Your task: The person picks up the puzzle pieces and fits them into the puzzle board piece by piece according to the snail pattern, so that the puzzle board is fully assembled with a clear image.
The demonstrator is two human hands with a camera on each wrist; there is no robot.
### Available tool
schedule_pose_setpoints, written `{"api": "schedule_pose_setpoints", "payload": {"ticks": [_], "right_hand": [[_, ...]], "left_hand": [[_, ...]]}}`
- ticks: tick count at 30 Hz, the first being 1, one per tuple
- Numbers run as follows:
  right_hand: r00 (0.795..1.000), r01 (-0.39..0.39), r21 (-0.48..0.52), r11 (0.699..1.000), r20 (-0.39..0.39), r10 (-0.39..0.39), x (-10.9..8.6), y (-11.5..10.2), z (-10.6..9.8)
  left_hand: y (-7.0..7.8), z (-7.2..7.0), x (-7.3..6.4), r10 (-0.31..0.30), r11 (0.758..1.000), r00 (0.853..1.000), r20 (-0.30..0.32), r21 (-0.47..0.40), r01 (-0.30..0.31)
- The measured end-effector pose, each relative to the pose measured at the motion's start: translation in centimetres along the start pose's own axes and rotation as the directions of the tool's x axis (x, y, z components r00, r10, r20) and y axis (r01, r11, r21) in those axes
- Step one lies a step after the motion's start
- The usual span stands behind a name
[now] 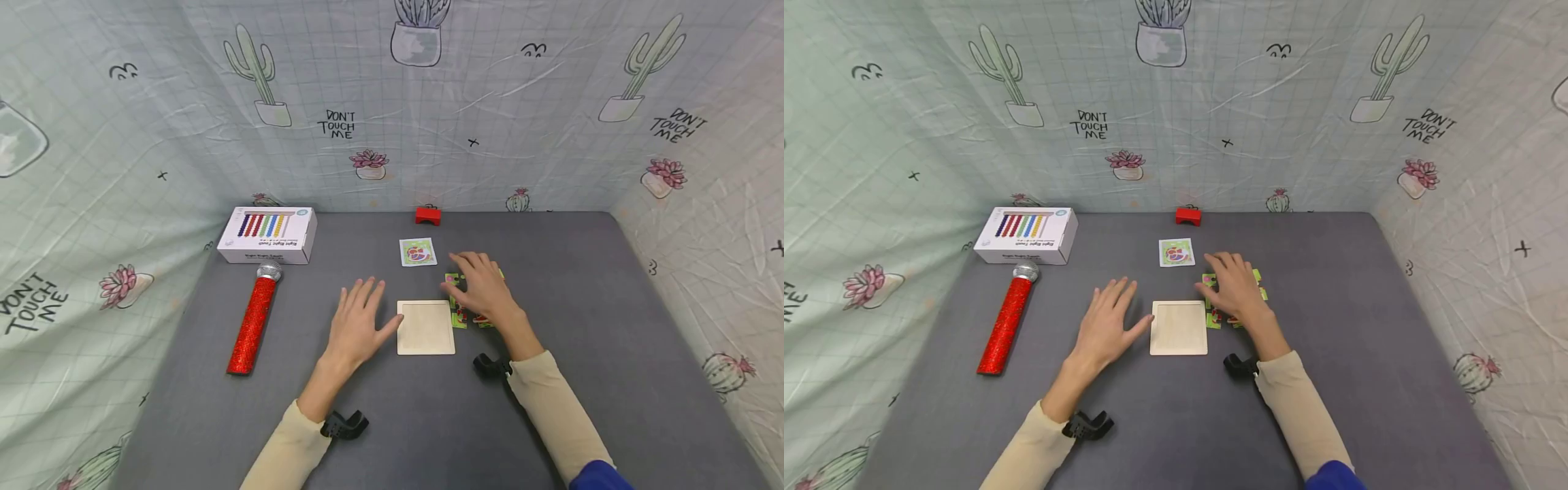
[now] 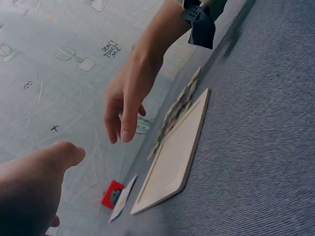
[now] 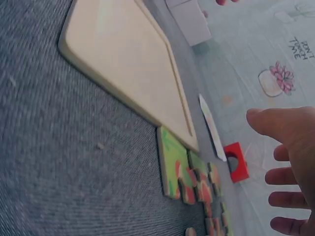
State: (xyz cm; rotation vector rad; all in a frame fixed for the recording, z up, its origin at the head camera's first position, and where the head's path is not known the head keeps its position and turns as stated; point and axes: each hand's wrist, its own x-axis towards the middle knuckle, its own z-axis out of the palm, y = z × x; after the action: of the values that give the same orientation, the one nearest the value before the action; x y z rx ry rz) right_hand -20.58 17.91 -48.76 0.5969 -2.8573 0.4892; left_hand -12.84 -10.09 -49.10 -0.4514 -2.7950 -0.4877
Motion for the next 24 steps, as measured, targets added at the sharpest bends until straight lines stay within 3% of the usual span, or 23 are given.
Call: {"api": "schedule_pose_setpoints", "payload": {"ticks": [8,24], "right_hand": [[0.998,-0.039,0.034,0.999,0.059,0.037,0.3,0.8,0.6],[0.993,-0.052,0.066,0.997,0.108,0.044,0.5,1.6,1.3]], "left_hand": [[0.3,0.9,-0.9,-0.011,0.999,0.998,0.063,-0.051,0.014],[0.9,1.9,-2.7,0.039,0.992,0.99,0.137,-0.122,-0.023]]}}
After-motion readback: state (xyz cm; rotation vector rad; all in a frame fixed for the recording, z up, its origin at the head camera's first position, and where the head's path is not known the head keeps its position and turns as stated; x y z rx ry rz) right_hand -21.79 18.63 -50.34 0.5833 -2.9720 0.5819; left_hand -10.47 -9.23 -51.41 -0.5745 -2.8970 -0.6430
